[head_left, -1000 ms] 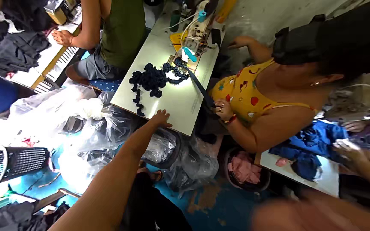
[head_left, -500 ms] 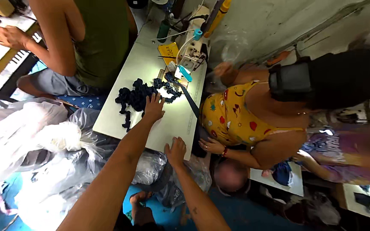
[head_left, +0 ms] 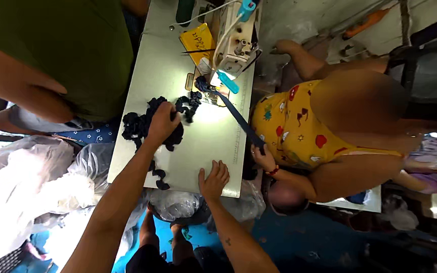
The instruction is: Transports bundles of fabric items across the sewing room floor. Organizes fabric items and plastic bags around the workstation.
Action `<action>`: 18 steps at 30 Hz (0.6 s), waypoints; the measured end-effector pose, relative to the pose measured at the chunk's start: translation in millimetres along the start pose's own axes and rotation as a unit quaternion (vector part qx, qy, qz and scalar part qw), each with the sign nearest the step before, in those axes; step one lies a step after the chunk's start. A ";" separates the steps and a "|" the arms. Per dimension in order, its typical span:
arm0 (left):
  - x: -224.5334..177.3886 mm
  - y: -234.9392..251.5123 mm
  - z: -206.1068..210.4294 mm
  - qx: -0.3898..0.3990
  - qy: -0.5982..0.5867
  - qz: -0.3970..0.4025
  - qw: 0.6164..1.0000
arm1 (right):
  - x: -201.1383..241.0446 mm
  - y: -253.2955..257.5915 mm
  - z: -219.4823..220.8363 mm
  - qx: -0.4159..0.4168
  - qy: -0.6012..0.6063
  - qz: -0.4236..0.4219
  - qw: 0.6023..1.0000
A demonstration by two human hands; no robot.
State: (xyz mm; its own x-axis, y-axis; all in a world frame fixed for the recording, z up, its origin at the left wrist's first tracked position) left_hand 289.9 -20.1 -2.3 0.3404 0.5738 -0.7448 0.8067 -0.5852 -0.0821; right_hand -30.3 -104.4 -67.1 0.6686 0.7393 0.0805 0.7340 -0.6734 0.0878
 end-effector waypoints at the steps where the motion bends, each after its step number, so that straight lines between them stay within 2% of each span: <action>1: 6.6 -12.1 -12.3 -0.042 -0.047 -0.013 0.998 | -0.6 -1.0 0.2 0.000 0.001 0.000 1.000; 4: 29.4 -47.9 -36.3 -0.153 -0.219 -0.050 0.962 | 1.1 -0.9 -0.1 -0.003 0.000 -0.003 1.000; 6: 40.9 -66.1 -40.8 -0.206 -0.371 -0.074 0.902 | 0.5 -1.5 -1.1 0.002 -0.004 -0.001 1.000; 7: 44.1 -70.6 -40.8 -0.230 -0.419 -0.078 0.875 | 0.9 1.3 -1.7 0.001 -0.005 -0.001 1.000; 8: 45.5 -77.0 -39.9 -0.244 -0.419 -0.075 0.871 | 1.4 1.6 -2.8 0.004 -0.005 -0.002 1.000; 10: 42.5 -96.7 -37.5 -0.215 -0.283 -0.056 0.933 | 1.2 -2.3 -3.3 0.018 -0.007 -0.002 1.000; 12: 33.1 -108.4 -35.4 -0.187 -0.076 -0.021 0.979 | 1.4 1.4 -1.6 0.017 -0.009 -0.003 1.000; 13: 31.0 -114.5 -29.5 -0.189 0.007 -0.018 0.982 | 0.7 2.8 -1.3 0.014 -0.012 -0.002 1.000; 15: 40.7 -129.5 -11.3 -0.188 0.113 -0.071 0.973 | -1.9 0.3 -0.6 0.012 -0.020 -0.001 1.000; 18: 68.7 -140.5 12.1 -0.112 0.199 -0.159 0.961 | -0.6 1.7 1.3 0.003 -0.018 -0.006 1.000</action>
State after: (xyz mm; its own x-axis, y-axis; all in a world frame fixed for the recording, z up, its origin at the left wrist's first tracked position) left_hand 194.1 94.7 -49.9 0.1820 0.9022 -0.3910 0.9688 -0.2325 -0.0855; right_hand -29.3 -106.0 -68.2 0.6631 0.7473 0.0433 0.7430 -0.6641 0.0833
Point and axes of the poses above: each hand's wrist, its own y-axis towards the middle knuckle, its own z-axis out of the palm, x = y × z, the point moved 3 cm from there along y, towards the middle knuckle, and after that the axes turned 8 degrees about -z, right-handed, at the moved point
